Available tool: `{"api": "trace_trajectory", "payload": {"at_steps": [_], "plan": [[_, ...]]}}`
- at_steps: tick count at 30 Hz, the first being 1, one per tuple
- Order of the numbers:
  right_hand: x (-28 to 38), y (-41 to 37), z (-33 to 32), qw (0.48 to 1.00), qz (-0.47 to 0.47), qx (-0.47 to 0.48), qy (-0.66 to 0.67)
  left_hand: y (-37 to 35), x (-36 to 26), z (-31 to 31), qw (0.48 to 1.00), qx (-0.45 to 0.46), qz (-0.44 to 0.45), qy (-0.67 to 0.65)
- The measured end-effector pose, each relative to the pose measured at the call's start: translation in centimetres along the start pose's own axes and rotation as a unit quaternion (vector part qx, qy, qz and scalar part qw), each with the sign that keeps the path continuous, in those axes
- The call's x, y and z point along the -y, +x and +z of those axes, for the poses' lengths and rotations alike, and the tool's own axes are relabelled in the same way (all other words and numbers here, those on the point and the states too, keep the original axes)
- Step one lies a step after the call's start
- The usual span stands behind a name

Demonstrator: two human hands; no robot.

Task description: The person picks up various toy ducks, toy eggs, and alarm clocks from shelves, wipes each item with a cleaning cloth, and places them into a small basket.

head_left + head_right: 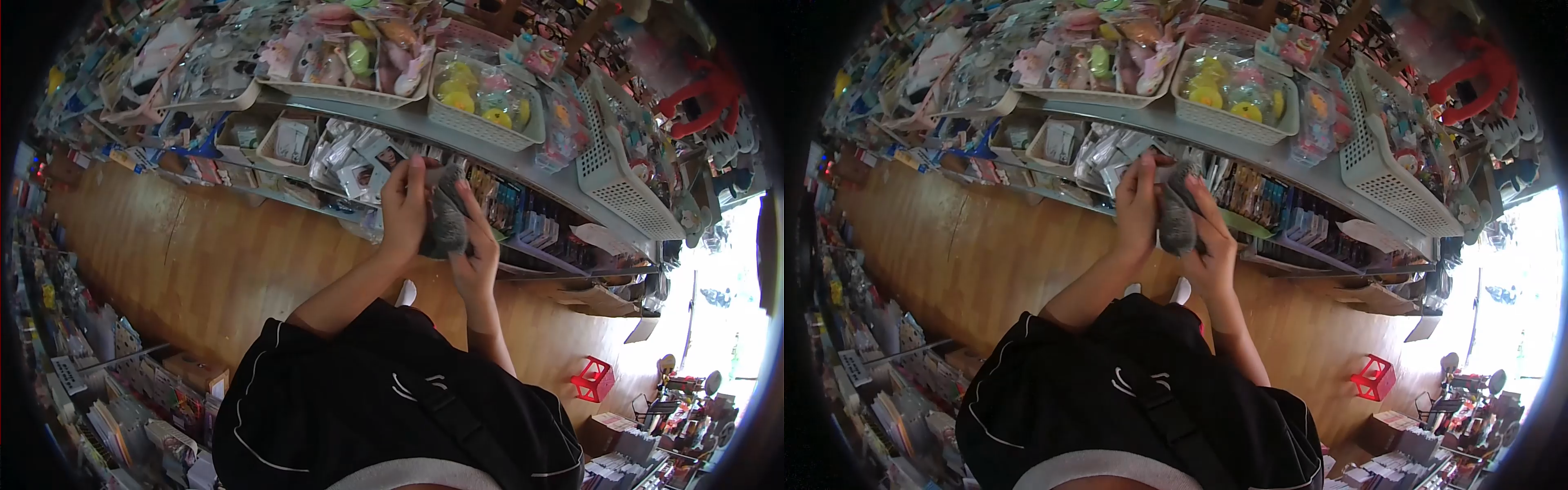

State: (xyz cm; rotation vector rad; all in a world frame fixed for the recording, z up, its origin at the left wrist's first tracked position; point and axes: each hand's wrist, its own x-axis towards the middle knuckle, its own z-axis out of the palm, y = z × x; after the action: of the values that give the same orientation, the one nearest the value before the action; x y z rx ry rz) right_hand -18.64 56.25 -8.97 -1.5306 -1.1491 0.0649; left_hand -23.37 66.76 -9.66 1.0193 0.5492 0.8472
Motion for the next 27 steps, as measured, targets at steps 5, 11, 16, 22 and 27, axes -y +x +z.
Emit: {"api": "trace_trajectory", "payload": {"at_steps": [5,11,16,22,27], "plan": [[-2.6,-3.3,-1.1,0.894,0.182,-0.159,0.378,-1.1,-0.6,-1.9,0.986,0.073,-0.088,-0.121],[0.7,-3.6,3.8,0.934,0.161,-0.096,0.304,-2.9,1.8,-2.8,0.996,0.023,0.003,-0.083],[1.1,-3.1,4.4,0.975,0.157,-0.08,0.133,-3.4,2.2,-3.2,0.997,0.017,0.03,-0.073],[-0.3,-3.6,2.4,0.941,0.236,-0.198,0.142,-3.2,1.8,-2.6,0.998,0.027,0.057,-0.016],[-0.2,-3.2,2.2,0.746,0.259,-0.171,0.589,-1.5,2.2,-2.2,0.964,0.167,-0.05,-0.199]]}}
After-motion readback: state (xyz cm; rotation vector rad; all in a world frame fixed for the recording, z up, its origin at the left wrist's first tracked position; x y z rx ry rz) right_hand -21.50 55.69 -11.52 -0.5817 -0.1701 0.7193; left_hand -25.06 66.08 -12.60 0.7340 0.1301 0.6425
